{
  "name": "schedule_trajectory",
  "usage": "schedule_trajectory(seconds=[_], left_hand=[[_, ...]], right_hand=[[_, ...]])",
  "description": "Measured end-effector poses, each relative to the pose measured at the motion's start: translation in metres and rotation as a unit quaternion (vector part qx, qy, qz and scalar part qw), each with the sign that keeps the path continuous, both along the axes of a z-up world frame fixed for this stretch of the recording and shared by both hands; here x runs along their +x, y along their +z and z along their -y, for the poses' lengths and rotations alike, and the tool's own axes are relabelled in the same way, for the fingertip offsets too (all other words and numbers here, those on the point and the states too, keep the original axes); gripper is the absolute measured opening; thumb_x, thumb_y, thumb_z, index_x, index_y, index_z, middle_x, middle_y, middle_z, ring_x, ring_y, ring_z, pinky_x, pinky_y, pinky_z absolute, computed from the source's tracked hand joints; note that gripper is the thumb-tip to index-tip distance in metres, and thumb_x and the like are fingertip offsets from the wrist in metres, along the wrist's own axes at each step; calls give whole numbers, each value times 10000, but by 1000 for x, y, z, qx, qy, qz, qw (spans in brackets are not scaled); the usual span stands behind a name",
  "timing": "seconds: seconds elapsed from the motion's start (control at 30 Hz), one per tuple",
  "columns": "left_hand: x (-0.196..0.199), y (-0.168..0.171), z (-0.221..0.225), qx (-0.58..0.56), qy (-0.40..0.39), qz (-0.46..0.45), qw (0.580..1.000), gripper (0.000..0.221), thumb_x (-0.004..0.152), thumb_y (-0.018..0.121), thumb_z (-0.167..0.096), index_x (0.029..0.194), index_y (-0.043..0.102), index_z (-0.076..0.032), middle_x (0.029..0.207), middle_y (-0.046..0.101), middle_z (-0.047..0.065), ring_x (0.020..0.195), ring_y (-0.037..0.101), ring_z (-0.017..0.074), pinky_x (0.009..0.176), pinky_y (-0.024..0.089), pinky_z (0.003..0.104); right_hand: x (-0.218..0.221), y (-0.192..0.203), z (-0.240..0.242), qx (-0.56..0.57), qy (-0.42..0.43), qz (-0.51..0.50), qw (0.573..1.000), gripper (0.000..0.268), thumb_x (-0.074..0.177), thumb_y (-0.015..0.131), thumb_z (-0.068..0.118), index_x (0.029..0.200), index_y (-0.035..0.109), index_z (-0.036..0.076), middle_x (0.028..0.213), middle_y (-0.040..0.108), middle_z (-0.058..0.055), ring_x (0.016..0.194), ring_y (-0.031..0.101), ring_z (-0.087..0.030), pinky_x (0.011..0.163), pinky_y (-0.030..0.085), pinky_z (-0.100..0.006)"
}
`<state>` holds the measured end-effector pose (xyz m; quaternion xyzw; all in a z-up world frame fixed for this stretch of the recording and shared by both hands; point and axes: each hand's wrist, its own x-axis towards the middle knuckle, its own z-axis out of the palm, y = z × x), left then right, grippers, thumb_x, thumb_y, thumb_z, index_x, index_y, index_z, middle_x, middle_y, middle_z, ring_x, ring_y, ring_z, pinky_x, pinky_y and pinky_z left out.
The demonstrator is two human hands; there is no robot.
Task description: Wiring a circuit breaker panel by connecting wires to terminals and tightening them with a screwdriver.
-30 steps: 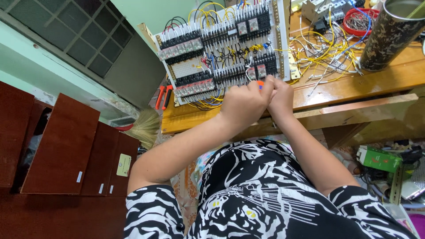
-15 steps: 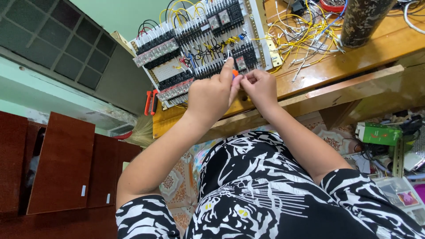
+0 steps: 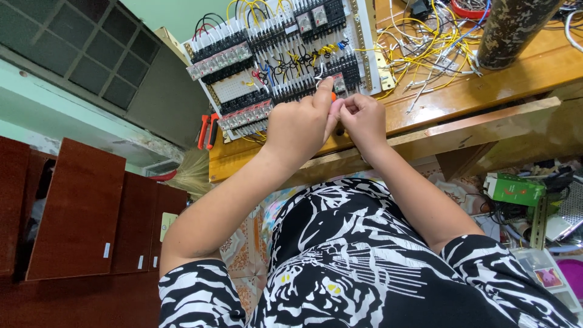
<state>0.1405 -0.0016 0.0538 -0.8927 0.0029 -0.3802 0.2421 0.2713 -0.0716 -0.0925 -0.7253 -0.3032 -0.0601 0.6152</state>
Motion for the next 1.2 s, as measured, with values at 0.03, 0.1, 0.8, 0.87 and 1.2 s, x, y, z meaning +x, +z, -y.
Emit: schedule_trajectory(seconds=[0.03, 0.1, 0.8, 0.87, 1.2], left_hand=[[-1, 0, 0, -7, -4, -2, 1000, 417, 1008, 544, -395, 1263, 657, -86, 569, 595, 27, 432, 638, 224, 464, 533, 367], [0, 0, -1, -13, -10, -6, 1000, 409, 1014, 541, -389, 1261, 660, -86, 568, 598, 23, 429, 636, 220, 462, 531, 361], [0, -3, 0, -12, -9, -8, 1000, 395, 1016, 514, -382, 1249, 634, -86, 596, 591, 18, 427, 629, 214, 450, 517, 355], [0, -1, 2, -9, -11, -3, 1000, 395, 1022, 506, -388, 1274, 629, -109, 621, 578, 9, 435, 625, 201, 460, 518, 345], [5, -7, 3, -40, -37, 16, 998, 352, 1010, 469, -390, 1272, 595, -192, 802, 531, 3, 564, 671, 230, 497, 517, 367]], right_hand=[[1, -2, -1, -5, 0, 1, 1000, 106, 895, 764, 203, 806, 766, 146, 629, 672, -14, 704, 664, -218, 687, 543, -312], [3, -5, -4, -9, -3, 1, 1000, 99, 890, 765, 208, 807, 766, 153, 634, 671, -14, 705, 665, -211, 688, 543, -309], [6, -8, -9, -13, -14, 3, 1000, 26, 879, 769, 196, 889, 793, 190, 670, 676, 7, 739, 667, -220, 720, 543, -328], [11, -15, -13, -9, -28, -6, 1000, 47, 873, 755, 174, 899, 791, 191, 684, 671, -2, 743, 663, -220, 733, 542, -337], [3, -4, -8, -12, -9, -26, 1000, 53, 893, 732, 207, 885, 784, 214, 735, 649, -67, 810, 669, -293, 768, 534, -361]])
